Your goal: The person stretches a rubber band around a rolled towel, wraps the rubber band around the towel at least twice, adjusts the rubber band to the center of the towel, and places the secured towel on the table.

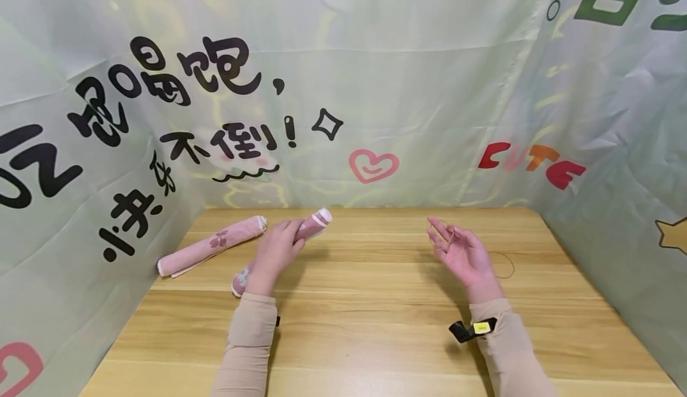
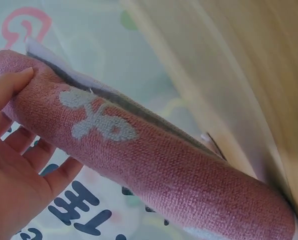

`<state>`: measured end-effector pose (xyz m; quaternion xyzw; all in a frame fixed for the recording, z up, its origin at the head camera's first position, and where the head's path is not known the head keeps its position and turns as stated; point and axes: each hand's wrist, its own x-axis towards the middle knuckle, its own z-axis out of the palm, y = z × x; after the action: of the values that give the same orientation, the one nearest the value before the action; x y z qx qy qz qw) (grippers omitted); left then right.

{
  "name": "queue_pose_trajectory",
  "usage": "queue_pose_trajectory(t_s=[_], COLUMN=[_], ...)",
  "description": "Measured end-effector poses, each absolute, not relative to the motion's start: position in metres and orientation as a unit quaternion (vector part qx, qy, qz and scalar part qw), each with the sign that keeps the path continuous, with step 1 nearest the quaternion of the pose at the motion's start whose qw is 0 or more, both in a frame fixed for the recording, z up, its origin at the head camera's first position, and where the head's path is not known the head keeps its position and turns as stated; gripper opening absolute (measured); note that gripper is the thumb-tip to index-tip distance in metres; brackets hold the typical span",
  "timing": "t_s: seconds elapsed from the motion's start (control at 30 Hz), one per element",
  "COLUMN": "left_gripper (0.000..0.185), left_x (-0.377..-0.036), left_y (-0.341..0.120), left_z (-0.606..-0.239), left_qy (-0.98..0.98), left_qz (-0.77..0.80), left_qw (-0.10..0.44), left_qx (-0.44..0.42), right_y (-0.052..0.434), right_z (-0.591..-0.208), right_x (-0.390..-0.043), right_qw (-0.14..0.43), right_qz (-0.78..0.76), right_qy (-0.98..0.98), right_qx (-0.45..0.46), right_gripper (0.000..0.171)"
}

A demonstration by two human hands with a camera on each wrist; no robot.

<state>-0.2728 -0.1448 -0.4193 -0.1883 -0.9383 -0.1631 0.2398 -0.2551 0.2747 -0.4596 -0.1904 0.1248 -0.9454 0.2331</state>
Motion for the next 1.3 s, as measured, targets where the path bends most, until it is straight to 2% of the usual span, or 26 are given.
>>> queue_pose_trajectory(t_s=[0.33,0.53,0.7,0.97,1.2,1.3], left_gripper=[0.036,0.038,0.037,0.036,0.037,0.037], left_x=[-0.272,-0.270,-0.269,-0.268,-0.265,-0.266], left_y=[-0.133,-0.128,-0.128,-0.128,-0.125,-0.122], left_z=[-0.417,-0.419,-0.419,-0.420,-0.419,-0.418], left_qy=[-0.942,-0.943,-0.943,-0.943,-0.946,-0.945], left_qz=[-0.183,-0.187,-0.188,-0.188,-0.185,-0.184], left_qw=[0.222,0.211,0.211,0.212,0.201,0.199], left_qx=[-0.174,-0.177,-0.175,-0.175,-0.177,-0.181], right_y=[0.261,0.259,0.256,0.250,0.248,0.248], right_z=[-0.465,-0.470,-0.471,-0.469,-0.468,-0.470], right_x=[-0.258,-0.258,-0.259,-0.261,-0.259,-0.258], right_qw=[0.228,0.229,0.234,0.260,0.261,0.260], right_qz=[-0.948,-0.947,-0.942,-0.915,-0.930,-0.937], right_qy=[0.020,0.037,0.077,0.116,0.113,0.104], right_qx=[-0.220,-0.221,-0.228,-0.285,-0.232,-0.210], right_gripper=[0.045,0.045,0.053,0.051,0.041,0.043])
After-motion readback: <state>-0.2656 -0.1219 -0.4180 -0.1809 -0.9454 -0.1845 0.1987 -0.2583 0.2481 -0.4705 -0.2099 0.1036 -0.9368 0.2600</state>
